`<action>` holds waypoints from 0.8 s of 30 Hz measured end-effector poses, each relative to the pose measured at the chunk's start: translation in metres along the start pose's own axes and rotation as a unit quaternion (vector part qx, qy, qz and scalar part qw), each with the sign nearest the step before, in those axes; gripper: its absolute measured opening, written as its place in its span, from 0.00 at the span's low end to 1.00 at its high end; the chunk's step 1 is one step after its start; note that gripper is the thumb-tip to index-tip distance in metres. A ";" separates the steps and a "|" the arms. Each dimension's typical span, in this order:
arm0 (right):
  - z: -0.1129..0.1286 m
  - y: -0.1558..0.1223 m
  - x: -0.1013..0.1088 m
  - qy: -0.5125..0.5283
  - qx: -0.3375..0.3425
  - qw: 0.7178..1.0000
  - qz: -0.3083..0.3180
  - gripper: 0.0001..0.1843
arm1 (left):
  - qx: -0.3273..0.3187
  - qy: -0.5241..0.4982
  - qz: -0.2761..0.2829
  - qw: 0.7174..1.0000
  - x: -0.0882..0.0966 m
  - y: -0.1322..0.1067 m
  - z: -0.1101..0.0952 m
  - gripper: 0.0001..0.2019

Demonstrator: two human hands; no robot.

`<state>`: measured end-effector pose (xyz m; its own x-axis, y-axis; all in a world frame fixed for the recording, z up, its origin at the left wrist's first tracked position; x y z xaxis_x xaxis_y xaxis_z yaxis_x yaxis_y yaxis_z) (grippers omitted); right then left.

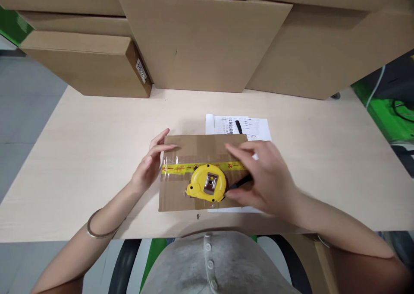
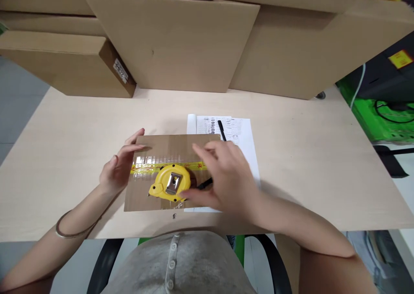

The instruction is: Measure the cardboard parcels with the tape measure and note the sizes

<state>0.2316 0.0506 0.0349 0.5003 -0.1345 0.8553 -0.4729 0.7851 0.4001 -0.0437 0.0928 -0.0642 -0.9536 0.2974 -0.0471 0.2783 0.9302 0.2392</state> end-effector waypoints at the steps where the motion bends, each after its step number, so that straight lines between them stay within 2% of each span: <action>1: 0.010 0.003 -0.005 -0.003 0.014 0.999 0.033 0.41 | 0.007 0.006 0.007 1.000 -0.001 -0.001 0.002 0.23; 3: 0.022 0.007 -0.013 0.019 0.019 0.996 0.081 0.42 | 0.016 0.004 0.012 1.000 -0.003 -0.001 0.004 0.25; 7: 0.029 0.013 -0.024 0.153 -0.009 0.977 0.147 0.30 | 0.026 -0.029 0.012 0.999 -0.005 0.001 0.007 0.28; 10: 0.029 0.022 -0.030 0.202 -0.039 0.967 0.150 0.25 | 0.032 -0.057 0.007 0.998 -0.005 0.002 0.009 0.29; 13: 0.036 0.044 -0.034 0.242 0.012 0.962 0.125 0.27 | 0.062 -0.091 -0.006 0.994 -0.003 0.003 0.014 0.32; 15: 0.043 0.061 -0.038 0.265 0.053 0.951 0.147 0.26 | 0.092 -0.118 -0.006 0.989 -0.003 0.002 0.018 0.33; 18: 0.053 0.080 -0.046 0.235 0.095 0.937 0.241 0.25 | 0.131 -0.144 0.007 0.981 -0.003 0.002 0.020 0.35; 20: 0.058 0.086 -0.049 0.189 0.123 0.935 0.275 0.24 | 0.136 -0.130 0.025 0.982 -0.001 0.002 0.019 0.36; 22: 0.059 0.085 -0.048 0.159 0.137 0.939 0.271 0.23 | 0.095 -0.094 0.045 0.990 0.002 0.003 0.015 0.35; 24: 0.054 0.079 -0.045 0.154 0.131 0.943 0.265 0.23 | 0.039 -0.049 0.070 0.996 0.005 0.004 0.012 0.27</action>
<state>0.1322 0.0861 0.0459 0.3113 0.4486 0.8378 -0.8589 0.5101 0.0460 -0.0464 0.1010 -0.0751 -0.8898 0.4419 -0.1138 0.4201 0.8907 0.1738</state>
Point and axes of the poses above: each hand's wrist, its own y-axis towards the middle knuckle, its own x-axis out of the back of the hand, z = x × y, the point moved 4 cm from there along y, towards the middle knuckle, and after that the axes turned 1 degree about x, right-handed, at the moved point
